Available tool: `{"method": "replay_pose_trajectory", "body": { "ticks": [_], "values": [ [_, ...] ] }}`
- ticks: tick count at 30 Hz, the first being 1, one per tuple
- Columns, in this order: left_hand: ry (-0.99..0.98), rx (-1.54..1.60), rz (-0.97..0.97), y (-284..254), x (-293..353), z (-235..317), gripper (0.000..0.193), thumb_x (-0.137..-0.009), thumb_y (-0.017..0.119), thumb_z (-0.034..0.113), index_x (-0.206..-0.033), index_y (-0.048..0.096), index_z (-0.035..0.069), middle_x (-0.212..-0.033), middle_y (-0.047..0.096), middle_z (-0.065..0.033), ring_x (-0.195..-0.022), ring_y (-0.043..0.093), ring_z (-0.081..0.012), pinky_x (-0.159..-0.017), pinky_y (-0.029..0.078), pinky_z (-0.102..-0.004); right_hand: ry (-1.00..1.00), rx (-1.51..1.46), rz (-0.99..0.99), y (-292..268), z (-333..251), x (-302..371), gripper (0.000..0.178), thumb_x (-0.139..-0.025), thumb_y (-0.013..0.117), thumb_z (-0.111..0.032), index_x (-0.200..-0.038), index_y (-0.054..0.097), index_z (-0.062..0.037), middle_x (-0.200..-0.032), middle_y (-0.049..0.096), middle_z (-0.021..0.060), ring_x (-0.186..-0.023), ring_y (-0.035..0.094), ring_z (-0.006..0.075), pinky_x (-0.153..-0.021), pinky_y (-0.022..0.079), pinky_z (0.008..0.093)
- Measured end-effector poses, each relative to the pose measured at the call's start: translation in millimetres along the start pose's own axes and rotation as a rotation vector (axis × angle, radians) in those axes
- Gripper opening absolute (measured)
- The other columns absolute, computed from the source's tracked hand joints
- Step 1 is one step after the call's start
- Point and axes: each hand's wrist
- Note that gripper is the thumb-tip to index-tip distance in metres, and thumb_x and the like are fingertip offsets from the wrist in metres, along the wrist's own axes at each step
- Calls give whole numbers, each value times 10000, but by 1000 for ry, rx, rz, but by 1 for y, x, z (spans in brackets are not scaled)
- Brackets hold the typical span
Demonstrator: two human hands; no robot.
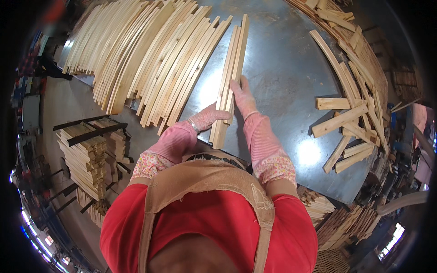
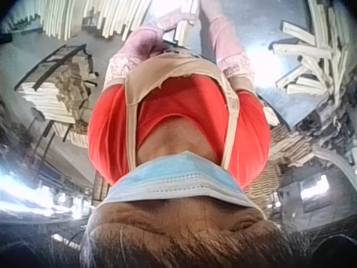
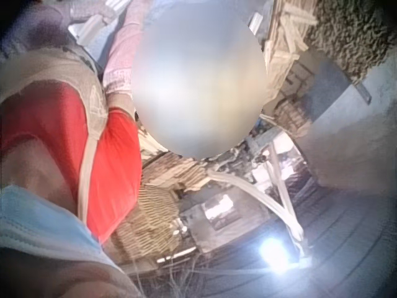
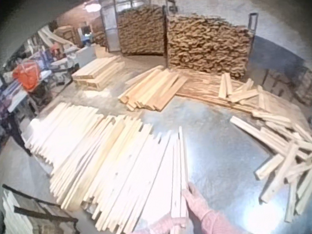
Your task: The person picks up thin wooden planks from a pile on a metal table and stacks them neatly. They repeatedly grab planks, align them, and place them into a growing stack, occasionally adjusting the pile to keep it organized.
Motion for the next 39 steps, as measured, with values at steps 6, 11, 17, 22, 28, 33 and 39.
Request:
{"method": "replay_pose_trajectory", "body": {
  "ticks": [6,11,17,22,28,33,39],
  "values": [
    [44,-296,259,11,46,52,886,-844,817,265,-1591,439,-25,-1258,697,-182,-1147,680,-259,-1038,549,-371,-8,-86,-62,1,-10,-16,880,-1030,667,-434,-1690,325,36,-1552,575,263,-1390,586,313,-1140,486,384],
    [-4,-1327,542,4,93,79,671,-955,689,393,-1474,582,-19,-1406,666,-253,-1310,637,-397,-1083,521,-490,29,468,-280,37,17,31,982,-1032,593,-559,-1706,257,71,-1600,541,329,-1502,534,388,-1235,391,368],
    [527,-1593,707,-1,75,30,569,-1006,617,468,-1361,646,24,-1370,632,-180,-1311,595,-357,-1168,413,-529,149,784,-513,132,33,61,783,-1023,595,-549,-1642,471,-85,-1435,691,246,-1325,660,399,-1114,494,429],
    [147,-1454,544,9,74,43,679,-907,766,411,-1440,607,23,-1616,500,-241,-1537,413,-424,-1308,283,-548,72,848,-546,18,-31,71,800,-1023,590,-535,-1660,449,-73,-1432,697,241,-1350,637,434,-1147,481,438],
    [279,-1588,684,19,71,30,650,-842,799,273,-1408,622,7,-1572,501,-294,-1450,455,-490,-1269,329,-565,88,1067,389,-251,19,75,771,-900,720,-414,-1562,532,-68,-1310,720,230,-1238,668,411,-1090,520,508],
    [244,-1682,662,86,-1,19,710,-860,830,286,-1468,588,11,-1584,490,-274,-1470,438,-465,-1267,325,-555,397,1130,959,-496,86,144,1031,-815,850,-421,-1650,392,-27,-1456,603,265,-1384,545,481,-1138,483,519],
    [569,-1190,142,247,-131,-43,619,-1027,709,354,-1510,591,-16,-1474,650,-273,-1367,623,-415,-1194,461,-454,195,347,635,-485,99,136,891,-927,780,-399,-1664,406,-66,-1469,638,266,-1302,664,403,-1126,507,478]
  ]
}}
Point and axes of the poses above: each hand's wrist, its own x-axis away from the middle knuckle, its own y-axis out of the palm, z = x × y
